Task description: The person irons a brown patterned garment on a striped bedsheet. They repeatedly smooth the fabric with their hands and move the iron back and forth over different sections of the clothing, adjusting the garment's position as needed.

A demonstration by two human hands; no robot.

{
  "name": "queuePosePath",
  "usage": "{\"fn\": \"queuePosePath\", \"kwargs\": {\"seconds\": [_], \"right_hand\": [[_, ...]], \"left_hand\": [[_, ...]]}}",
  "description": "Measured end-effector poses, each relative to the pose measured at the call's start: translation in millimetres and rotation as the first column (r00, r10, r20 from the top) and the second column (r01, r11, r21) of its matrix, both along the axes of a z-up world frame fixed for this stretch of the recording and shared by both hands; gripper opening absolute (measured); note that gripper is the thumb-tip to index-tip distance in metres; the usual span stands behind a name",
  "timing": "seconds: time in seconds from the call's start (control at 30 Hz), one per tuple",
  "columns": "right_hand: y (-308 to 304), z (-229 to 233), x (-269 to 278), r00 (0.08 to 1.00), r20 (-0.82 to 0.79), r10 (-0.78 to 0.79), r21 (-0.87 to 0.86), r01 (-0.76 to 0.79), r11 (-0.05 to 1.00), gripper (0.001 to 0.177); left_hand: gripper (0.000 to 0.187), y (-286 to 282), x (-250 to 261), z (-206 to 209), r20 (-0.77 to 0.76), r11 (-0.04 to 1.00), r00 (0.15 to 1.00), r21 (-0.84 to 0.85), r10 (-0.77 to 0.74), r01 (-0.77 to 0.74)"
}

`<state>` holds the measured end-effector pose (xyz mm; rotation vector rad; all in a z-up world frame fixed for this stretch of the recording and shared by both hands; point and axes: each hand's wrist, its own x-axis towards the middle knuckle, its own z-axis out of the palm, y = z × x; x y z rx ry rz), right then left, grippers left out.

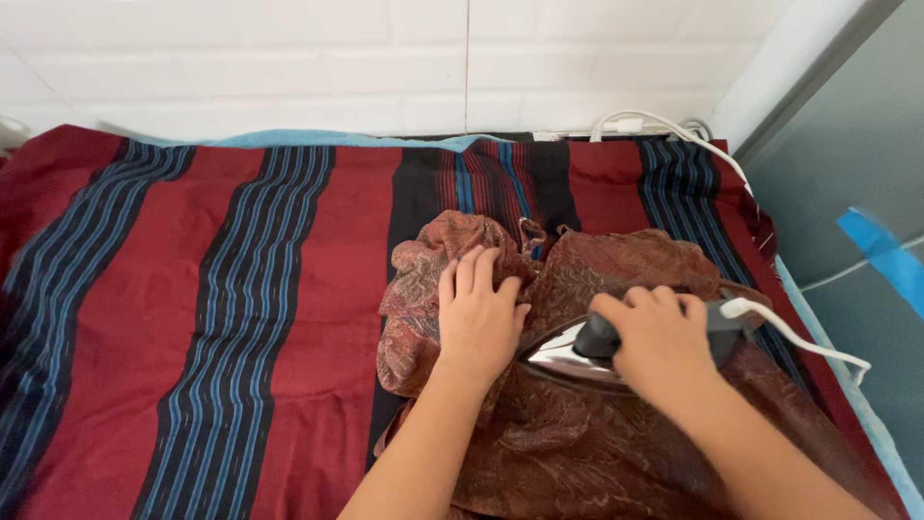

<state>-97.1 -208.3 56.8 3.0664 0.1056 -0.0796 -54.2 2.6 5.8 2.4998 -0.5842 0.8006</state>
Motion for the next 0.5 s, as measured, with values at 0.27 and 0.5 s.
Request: {"fn": "queuePosePath", "kwargs": {"seconds": [0.27, 0.5], "right_hand": [[-20.0, 1.5, 6.1, 0.997, 0.042, 0.071, 0.073, -0.074, 0.995, 0.061], [11.6, 12.6, -9.0, 0.989, 0.03, 0.144, 0.194, -0.147, 0.97, 0.041]], "left_hand": [[0.025, 13.0, 5.4, -8.9, 0.049, 0.996, 0.997, -0.07, 0.057, -0.053], [0.028, 8.8, 0.8, 5.4, -0.015, 0.993, 1.0, -0.12, -0.024, 0.022]]}}
